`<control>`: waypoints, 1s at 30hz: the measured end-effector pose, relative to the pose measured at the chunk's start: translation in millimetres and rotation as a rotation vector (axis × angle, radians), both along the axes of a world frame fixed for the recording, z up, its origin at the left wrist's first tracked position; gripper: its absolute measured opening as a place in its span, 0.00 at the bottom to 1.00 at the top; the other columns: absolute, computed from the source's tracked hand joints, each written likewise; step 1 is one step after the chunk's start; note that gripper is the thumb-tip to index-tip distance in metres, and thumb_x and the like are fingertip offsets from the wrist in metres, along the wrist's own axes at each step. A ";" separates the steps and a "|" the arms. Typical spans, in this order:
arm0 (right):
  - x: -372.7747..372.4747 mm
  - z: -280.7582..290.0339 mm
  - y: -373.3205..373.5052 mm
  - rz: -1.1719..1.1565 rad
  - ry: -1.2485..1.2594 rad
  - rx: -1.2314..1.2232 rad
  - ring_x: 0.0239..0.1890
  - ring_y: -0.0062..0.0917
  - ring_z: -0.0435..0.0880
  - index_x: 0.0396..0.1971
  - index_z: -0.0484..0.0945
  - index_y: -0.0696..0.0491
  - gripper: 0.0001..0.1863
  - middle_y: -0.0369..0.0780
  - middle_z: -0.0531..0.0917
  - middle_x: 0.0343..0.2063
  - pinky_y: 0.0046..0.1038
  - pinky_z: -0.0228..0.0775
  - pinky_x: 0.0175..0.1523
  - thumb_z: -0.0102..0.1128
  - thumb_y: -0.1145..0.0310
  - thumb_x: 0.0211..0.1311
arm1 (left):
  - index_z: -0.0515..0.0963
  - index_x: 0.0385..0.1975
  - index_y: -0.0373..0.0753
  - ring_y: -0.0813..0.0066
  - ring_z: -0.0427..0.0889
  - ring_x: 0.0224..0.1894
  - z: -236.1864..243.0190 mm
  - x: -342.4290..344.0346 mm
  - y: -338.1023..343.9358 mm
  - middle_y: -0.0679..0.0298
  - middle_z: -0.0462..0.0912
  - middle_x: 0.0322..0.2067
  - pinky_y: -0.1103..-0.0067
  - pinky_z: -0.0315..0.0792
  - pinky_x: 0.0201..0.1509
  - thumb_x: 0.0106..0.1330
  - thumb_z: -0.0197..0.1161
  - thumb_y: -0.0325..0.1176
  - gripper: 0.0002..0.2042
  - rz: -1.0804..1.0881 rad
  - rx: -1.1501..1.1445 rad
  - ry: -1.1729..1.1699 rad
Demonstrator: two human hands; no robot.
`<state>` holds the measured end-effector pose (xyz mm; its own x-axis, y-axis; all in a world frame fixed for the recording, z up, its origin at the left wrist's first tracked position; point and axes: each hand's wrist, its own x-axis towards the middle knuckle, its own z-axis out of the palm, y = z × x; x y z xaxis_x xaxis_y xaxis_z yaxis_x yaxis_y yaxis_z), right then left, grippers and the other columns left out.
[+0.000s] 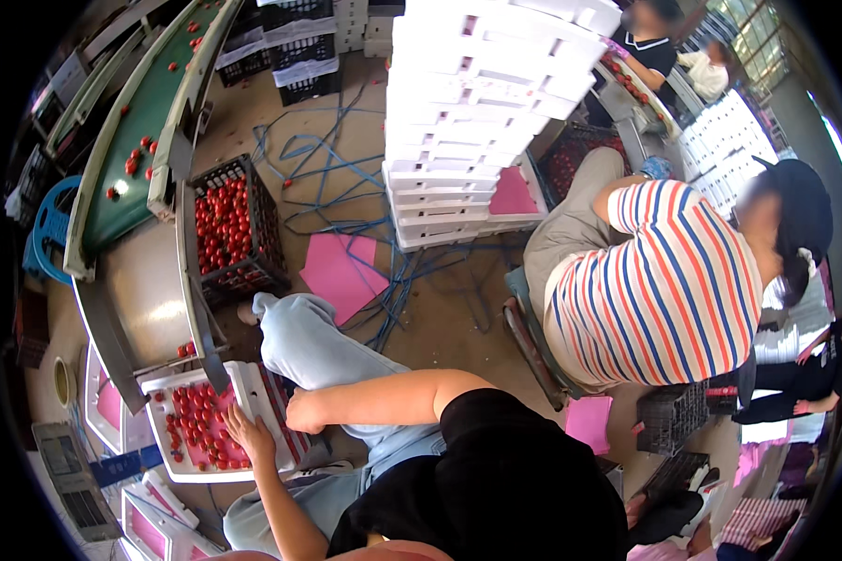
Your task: The person sorts cherry tomatoes from a conveyor belt by hand, placing them into foam boxes lined with pink paper and weighing the boxes on a digital scale.
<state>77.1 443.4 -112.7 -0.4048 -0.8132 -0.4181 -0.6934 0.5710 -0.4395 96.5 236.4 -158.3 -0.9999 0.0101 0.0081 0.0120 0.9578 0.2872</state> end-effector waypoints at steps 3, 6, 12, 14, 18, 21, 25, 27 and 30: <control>-3.8 1.4 10.1 -0.044 -0.047 -0.032 0.49 0.40 0.82 0.38 0.82 0.53 0.14 0.44 0.85 0.39 0.46 0.67 0.51 0.65 0.64 0.52 | 0.59 0.67 0.35 0.43 0.48 0.73 8.8 0.2 -10.7 0.48 0.59 0.68 0.54 0.42 0.74 0.59 0.62 0.30 0.34 -0.030 0.049 -0.038; -15.8 -14.2 13.6 -0.029 -0.055 -0.069 0.46 0.39 0.83 0.36 0.82 0.52 0.16 0.43 0.85 0.36 0.47 0.69 0.49 0.67 0.60 0.50 | 0.63 0.66 0.38 0.44 0.49 0.73 48.5 -4.5 -62.7 0.49 0.58 0.69 0.54 0.44 0.74 0.58 0.67 0.36 0.34 -0.067 0.014 -0.040; -68.4 -37.6 68.7 -0.058 -0.488 -0.193 0.49 0.41 0.81 0.54 0.75 0.56 0.30 0.48 0.83 0.44 0.38 0.74 0.52 0.65 0.51 0.58 | 0.70 0.61 0.37 0.47 0.62 0.68 116.6 -25.8 -129.6 0.49 0.68 0.63 0.61 0.56 0.70 0.64 0.64 0.37 0.26 0.013 0.223 0.045; -98.6 -44.4 66.2 -0.199 -0.518 -0.337 0.42 0.33 0.84 0.53 0.76 0.57 0.27 0.44 0.84 0.42 0.35 0.76 0.47 0.63 0.53 0.61 | 0.72 0.60 0.39 0.49 0.65 0.65 115.5 -25.4 -144.8 0.48 0.70 0.61 0.64 0.59 0.68 0.62 0.66 0.37 0.26 0.117 0.211 0.031; -156.6 -59.1 1.8 -1.066 -0.899 -0.530 0.28 0.21 0.82 0.43 0.79 0.56 0.13 0.40 0.84 0.32 0.23 0.74 0.33 0.60 0.66 0.60 | 0.72 0.59 0.39 0.48 0.66 0.64 104.3 11.5 -165.4 0.49 0.71 0.60 0.61 0.60 0.68 0.58 0.69 0.37 0.28 0.280 0.095 -0.124; -199.4 -120.9 -18.5 -1.400 -0.941 -0.789 0.27 0.23 0.82 0.41 0.79 0.55 0.10 0.39 0.83 0.29 0.24 0.74 0.32 0.58 0.72 0.60 | 0.70 0.60 0.37 0.47 0.60 0.69 108.3 5.5 -149.6 0.49 0.69 0.61 0.61 0.58 0.70 0.59 0.69 0.38 0.28 0.218 0.125 -0.109; -236.2 -187.1 -32.9 -1.248 -0.528 -0.663 0.32 0.24 0.82 0.45 0.77 0.53 0.11 0.39 0.82 0.31 0.25 0.74 0.33 0.56 0.72 0.62 | 0.69 0.62 0.38 0.47 0.55 0.71 113.8 5.1 -141.5 0.49 0.64 0.65 0.60 0.54 0.72 0.60 0.68 0.36 0.29 0.208 0.123 -0.279; -238.3 -206.9 -36.1 -1.269 -0.469 -0.600 0.32 0.24 0.82 0.44 0.77 0.53 0.11 0.38 0.81 0.31 0.25 0.74 0.33 0.56 0.72 0.62 | 0.68 0.62 0.38 0.47 0.55 0.72 120.5 -1.8 -137.3 0.49 0.65 0.64 0.60 0.54 0.73 0.59 0.68 0.35 0.29 0.212 0.153 -0.326; -244.5 -227.2 -49.5 -1.284 -0.462 -0.562 0.32 0.24 0.81 0.44 0.76 0.53 0.10 0.38 0.81 0.31 0.25 0.73 0.33 0.55 0.72 0.62 | 0.68 0.62 0.39 0.46 0.54 0.72 136.3 -15.9 -135.3 0.50 0.64 0.65 0.59 0.53 0.73 0.59 0.68 0.34 0.29 0.251 0.225 -0.410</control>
<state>-167.4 393.9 -339.8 -0.8789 -0.1035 -0.4657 0.4046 0.3552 -0.8427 80.6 101.1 -22.1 -0.8928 -0.1867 -0.4099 -0.3660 0.8312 0.4185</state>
